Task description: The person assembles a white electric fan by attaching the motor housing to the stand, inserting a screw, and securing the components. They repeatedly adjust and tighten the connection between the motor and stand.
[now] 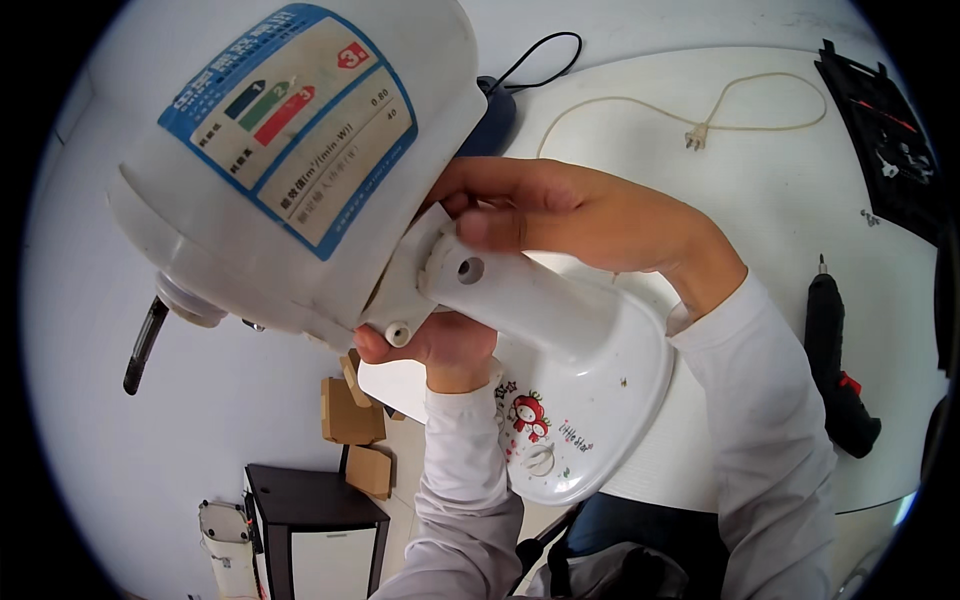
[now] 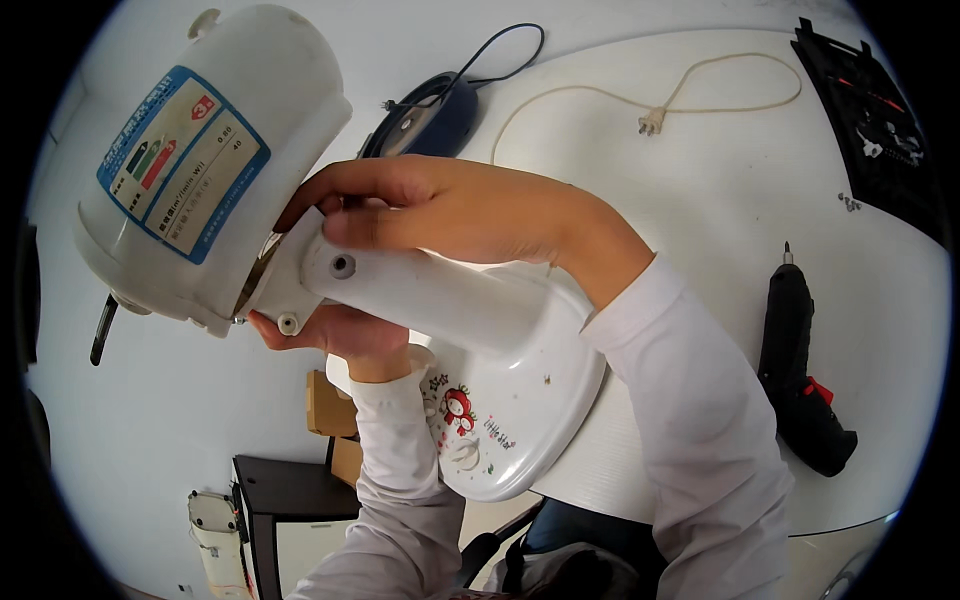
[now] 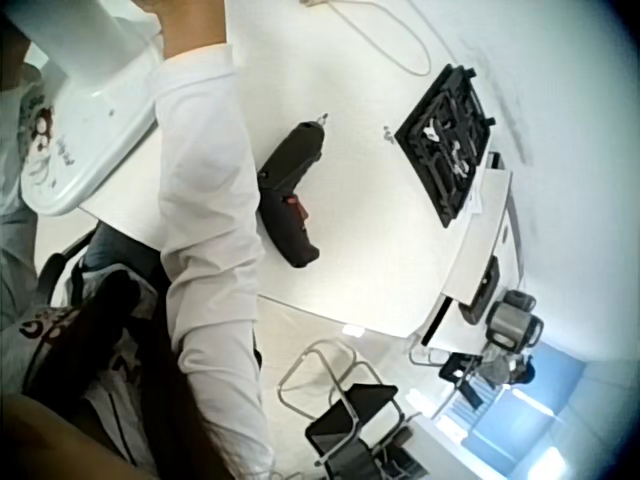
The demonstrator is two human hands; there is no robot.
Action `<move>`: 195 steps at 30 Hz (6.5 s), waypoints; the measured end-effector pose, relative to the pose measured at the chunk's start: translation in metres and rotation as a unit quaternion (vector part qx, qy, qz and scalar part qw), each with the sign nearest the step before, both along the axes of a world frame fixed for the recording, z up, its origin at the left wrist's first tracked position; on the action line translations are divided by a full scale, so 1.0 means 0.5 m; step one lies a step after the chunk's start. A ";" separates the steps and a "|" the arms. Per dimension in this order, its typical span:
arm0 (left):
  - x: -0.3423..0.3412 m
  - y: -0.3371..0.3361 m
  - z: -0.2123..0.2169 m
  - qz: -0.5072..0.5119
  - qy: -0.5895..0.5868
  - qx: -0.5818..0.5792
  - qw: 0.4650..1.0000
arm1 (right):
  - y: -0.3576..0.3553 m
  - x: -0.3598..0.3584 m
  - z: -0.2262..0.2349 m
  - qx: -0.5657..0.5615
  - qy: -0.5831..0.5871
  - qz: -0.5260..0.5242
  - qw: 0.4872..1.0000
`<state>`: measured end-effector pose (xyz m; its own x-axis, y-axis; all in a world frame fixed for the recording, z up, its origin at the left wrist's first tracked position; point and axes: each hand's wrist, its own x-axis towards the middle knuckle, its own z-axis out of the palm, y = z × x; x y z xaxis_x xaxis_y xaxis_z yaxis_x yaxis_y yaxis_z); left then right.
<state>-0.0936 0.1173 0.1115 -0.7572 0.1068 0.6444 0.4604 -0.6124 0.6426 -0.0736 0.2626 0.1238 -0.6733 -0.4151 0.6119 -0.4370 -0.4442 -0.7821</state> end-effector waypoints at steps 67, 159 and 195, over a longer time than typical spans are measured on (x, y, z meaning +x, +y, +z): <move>-0.020 0.005 -0.008 -0.196 0.008 -0.096 0.976 | 0.494 0.216 0.037 0.627 -0.025 -0.692 0.357; 0.011 0.013 0.014 -0.139 0.009 -0.089 0.986 | -0.039 0.203 0.046 0.337 0.157 -0.577 0.727; 0.009 -0.016 -0.012 -0.196 -0.035 -0.051 0.979 | -0.027 0.173 0.041 0.070 -0.141 -0.290 0.944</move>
<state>-0.0893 0.1093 0.1055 -0.6870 0.4588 0.5635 0.1558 -0.6645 0.7309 0.0128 0.2493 0.1444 -0.9402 0.0093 0.3405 -0.3401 -0.0785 -0.9371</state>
